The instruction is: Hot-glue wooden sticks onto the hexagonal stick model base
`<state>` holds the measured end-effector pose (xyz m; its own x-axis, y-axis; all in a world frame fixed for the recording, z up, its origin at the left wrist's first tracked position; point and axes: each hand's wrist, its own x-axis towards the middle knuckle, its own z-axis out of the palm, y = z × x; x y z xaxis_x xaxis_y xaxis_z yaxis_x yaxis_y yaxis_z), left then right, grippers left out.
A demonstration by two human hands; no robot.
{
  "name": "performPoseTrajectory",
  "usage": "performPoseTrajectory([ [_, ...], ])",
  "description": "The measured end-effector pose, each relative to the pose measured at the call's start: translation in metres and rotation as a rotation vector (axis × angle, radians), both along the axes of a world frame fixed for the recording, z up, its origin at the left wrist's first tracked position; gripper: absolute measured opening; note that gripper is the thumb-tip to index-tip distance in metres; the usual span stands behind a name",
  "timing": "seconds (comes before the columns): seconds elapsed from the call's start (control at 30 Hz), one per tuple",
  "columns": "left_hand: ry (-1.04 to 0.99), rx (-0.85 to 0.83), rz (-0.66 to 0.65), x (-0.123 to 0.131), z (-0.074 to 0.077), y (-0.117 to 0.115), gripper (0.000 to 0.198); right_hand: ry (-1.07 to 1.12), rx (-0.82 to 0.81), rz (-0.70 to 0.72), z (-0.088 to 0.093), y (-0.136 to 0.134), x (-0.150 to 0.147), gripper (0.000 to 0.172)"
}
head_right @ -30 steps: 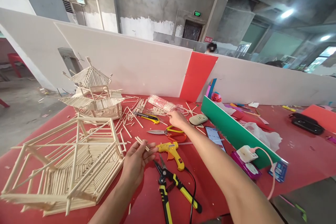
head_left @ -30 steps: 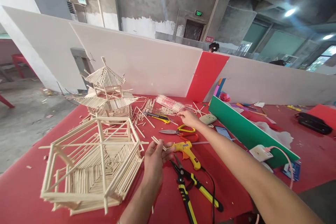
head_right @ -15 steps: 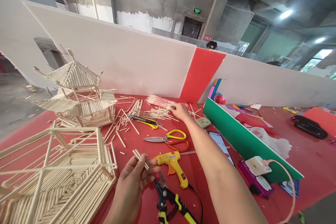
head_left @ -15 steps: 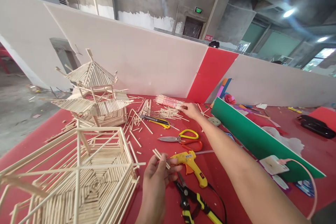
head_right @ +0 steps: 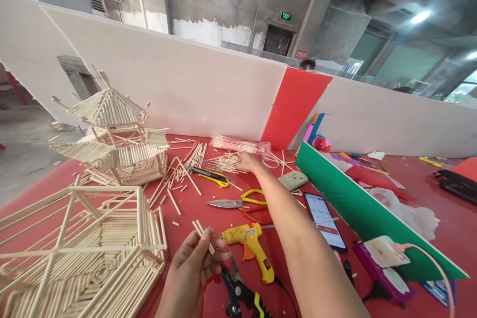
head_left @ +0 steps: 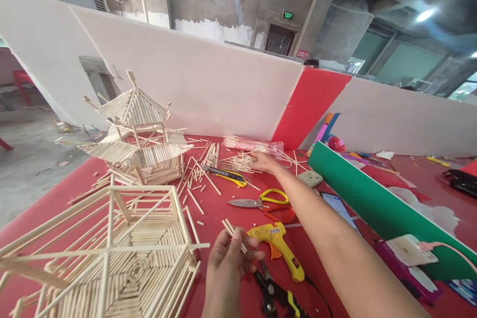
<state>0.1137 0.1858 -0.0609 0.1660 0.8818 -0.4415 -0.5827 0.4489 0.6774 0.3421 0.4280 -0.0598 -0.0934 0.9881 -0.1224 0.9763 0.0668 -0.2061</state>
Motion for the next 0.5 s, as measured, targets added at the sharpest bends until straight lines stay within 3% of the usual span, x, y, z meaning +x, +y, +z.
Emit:
performPoseTrajectory([
  [0.27,0.000,-0.008,-0.008,0.002,-0.002,-0.002,0.040,-0.127,-0.242,-0.012,0.022,0.034,-0.021,0.035],
  [0.5,-0.004,-0.013,-0.020,0.000,-0.001,0.001,0.040,-0.294,-0.278,0.010,0.026,0.026,-0.041,0.034],
])
